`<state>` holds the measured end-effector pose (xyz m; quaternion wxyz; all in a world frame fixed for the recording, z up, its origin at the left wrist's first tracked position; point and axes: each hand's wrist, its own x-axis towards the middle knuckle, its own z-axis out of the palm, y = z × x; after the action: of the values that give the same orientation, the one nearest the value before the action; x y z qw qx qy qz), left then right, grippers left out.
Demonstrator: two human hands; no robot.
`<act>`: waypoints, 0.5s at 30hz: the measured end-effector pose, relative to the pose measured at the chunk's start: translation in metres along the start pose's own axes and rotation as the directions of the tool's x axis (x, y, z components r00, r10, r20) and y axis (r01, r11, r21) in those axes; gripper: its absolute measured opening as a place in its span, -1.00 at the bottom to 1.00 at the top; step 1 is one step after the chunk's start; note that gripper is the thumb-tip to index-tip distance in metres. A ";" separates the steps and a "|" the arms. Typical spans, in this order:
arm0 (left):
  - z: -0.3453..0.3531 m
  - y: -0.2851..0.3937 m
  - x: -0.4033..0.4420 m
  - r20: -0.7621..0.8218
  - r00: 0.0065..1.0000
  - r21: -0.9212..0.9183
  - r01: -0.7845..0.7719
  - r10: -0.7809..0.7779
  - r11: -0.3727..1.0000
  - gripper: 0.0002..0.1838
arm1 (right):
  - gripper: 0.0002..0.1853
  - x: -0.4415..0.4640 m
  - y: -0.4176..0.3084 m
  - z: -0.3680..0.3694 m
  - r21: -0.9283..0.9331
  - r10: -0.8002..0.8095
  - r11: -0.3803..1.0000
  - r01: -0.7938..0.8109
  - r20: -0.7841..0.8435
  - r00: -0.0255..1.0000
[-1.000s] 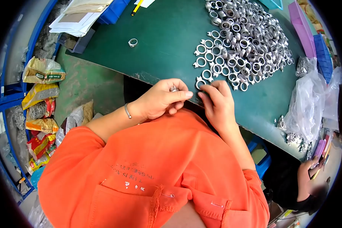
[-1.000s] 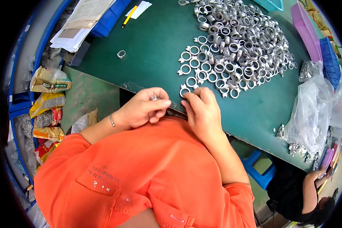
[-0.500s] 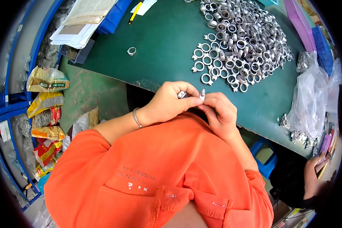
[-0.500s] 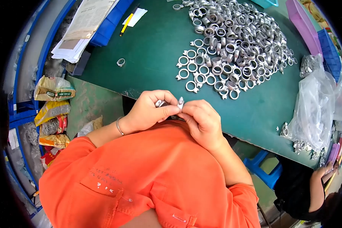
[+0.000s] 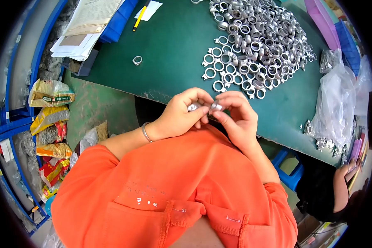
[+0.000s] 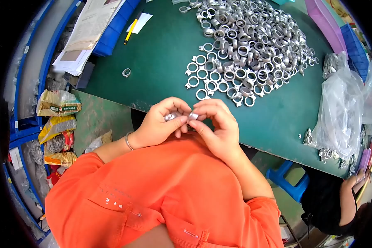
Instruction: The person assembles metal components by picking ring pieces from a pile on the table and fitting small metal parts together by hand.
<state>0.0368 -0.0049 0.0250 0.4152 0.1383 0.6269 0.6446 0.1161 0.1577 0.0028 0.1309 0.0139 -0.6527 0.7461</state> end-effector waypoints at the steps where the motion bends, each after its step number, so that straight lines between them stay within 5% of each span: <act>1: -0.001 0.000 0.001 -0.002 1.000 0.002 -0.006 0.006 1.000 -0.82 | -0.75 0.001 -0.001 -0.003 -0.226 -0.107 0.968 0.111 0.033 0.994; 3: -0.004 -0.004 0.003 0.069 0.984 -0.533 0.177 -0.166 0.827 -0.75 | -0.76 0.002 -0.005 -0.001 -0.409 -0.230 0.876 0.255 0.110 0.967; 4: -0.007 -0.006 0.004 0.136 0.980 -0.583 0.199 -0.147 0.787 -0.77 | -0.76 -0.001 -0.006 0.004 -0.384 -0.217 0.894 0.232 0.083 0.973; 7: -0.009 -0.012 0.005 0.123 0.985 -0.490 0.168 -0.123 0.855 -0.77 | -0.74 0.002 0.000 0.002 -0.384 -0.254 0.889 0.248 0.037 0.967; 9: -0.007 -0.007 0.003 0.069 0.989 -0.427 0.147 -0.130 0.892 -0.79 | -0.73 0.001 0.001 0.006 -0.252 -0.112 0.964 0.085 -0.094 0.989; 15: -0.008 0.002 0.003 -0.025 0.998 -0.100 -0.057 0.054 0.993 -0.82 | -0.78 -0.004 0.004 0.002 0.056 0.139 0.989 -0.137 -0.016 0.990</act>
<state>0.0286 -0.0083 0.0239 0.3965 0.1274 0.5942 0.6881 0.1184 0.1549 -0.0020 0.0852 -0.0352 -0.6299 0.7712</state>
